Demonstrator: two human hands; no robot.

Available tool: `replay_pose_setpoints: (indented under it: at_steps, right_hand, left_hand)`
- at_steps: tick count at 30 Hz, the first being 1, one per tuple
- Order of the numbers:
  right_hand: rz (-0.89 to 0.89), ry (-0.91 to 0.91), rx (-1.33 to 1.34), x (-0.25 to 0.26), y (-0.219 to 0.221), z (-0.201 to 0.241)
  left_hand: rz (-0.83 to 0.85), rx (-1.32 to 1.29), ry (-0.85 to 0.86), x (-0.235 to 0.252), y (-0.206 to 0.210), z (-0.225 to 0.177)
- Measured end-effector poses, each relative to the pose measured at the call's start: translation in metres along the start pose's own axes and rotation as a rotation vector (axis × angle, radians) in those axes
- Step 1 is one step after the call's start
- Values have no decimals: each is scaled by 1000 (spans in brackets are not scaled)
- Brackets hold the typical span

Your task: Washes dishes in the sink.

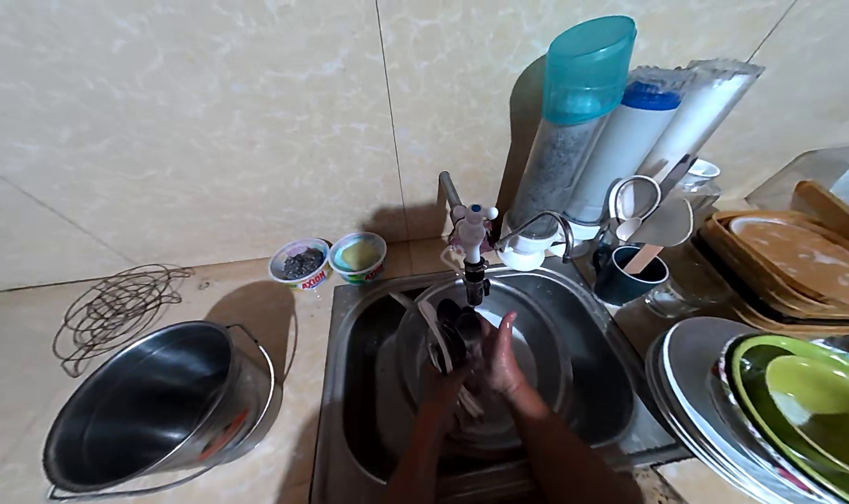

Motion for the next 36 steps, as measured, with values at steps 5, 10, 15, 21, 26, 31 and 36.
replay_pose_setpoints:
  at_steps: [5, 10, 15, 21, 26, 31, 36]
  right_hand:
    - [-77, 269, -1004, 24, -31, -11]
    - [175, 538, -1561, 20, -39, -38]
    - [353, 543, -1573, 14, -25, -40]
    - [120, 415, -1466, 26, -30, -39]
    - [-110, 181, -933, 30, -31, -17]
    - [-160, -67, -382, 22, -22, -14]
    - [-128, 153, 57, 22, -15, -13]
  left_hand:
    - [-101, -136, 152, -1, 1, -7]
    - [-164, -68, 112, 3, -5, -9]
    - [-191, -64, 57, 5, -4, -8]
    - [-265, -50, -18, 7, -3, -10]
    - [-290, -103, -36, 7, -6, -11]
    - [-280, -108, -60, 7, -6, -11]
    - [-282, -120, -72, 7, -6, -9]
Point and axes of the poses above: each hand's wrist, its own x-axis towards the middle knuckle, its own y-axis out of the palm, z = x × y, the point moved 1 cm from there along x, towards the middle knuckle, and after that the axes turned 3 degrees about x, right-handed, at the moved point
